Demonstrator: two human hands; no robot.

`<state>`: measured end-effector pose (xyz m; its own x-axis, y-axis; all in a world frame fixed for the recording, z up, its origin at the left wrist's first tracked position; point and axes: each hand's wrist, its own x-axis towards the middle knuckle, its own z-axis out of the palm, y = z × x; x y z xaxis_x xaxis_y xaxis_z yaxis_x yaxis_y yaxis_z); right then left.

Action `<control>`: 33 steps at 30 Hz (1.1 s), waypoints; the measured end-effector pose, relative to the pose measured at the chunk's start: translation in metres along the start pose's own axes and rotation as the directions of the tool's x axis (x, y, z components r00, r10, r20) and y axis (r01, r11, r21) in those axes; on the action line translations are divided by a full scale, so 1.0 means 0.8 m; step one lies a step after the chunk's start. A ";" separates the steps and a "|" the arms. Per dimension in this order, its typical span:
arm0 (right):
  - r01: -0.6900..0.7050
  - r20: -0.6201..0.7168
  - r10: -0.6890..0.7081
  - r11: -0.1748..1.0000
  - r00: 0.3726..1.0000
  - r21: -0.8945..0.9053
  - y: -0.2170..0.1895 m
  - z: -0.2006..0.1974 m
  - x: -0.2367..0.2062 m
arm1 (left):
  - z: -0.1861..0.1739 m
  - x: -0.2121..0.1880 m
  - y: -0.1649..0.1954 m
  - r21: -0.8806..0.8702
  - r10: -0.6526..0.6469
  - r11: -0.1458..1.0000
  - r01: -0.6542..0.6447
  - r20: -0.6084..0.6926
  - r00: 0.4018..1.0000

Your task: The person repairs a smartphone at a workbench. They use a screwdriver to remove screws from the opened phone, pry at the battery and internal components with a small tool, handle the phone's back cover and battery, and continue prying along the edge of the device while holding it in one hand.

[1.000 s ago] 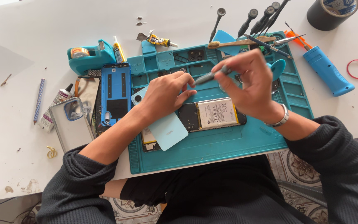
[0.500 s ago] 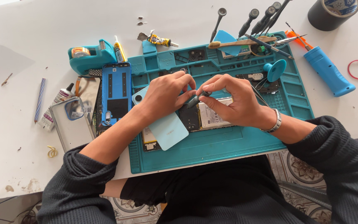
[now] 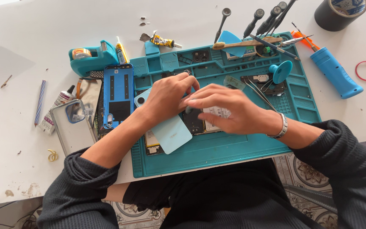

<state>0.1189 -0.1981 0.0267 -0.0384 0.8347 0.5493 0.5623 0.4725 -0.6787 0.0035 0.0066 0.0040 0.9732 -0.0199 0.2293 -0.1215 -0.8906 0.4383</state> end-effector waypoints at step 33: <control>-0.019 0.161 0.008 0.998 0.987 0.063 -0.002 0.006 0.001 | 0.000 -0.001 -0.001 -0.006 0.012 1.000 -0.012 -0.017 1.000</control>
<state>0.1140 -0.1971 0.0258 -0.1660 0.8733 0.4581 0.5101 0.4736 -0.7180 0.0030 0.0073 0.0040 0.9681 -0.0226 0.2494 -0.1343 -0.8874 0.4409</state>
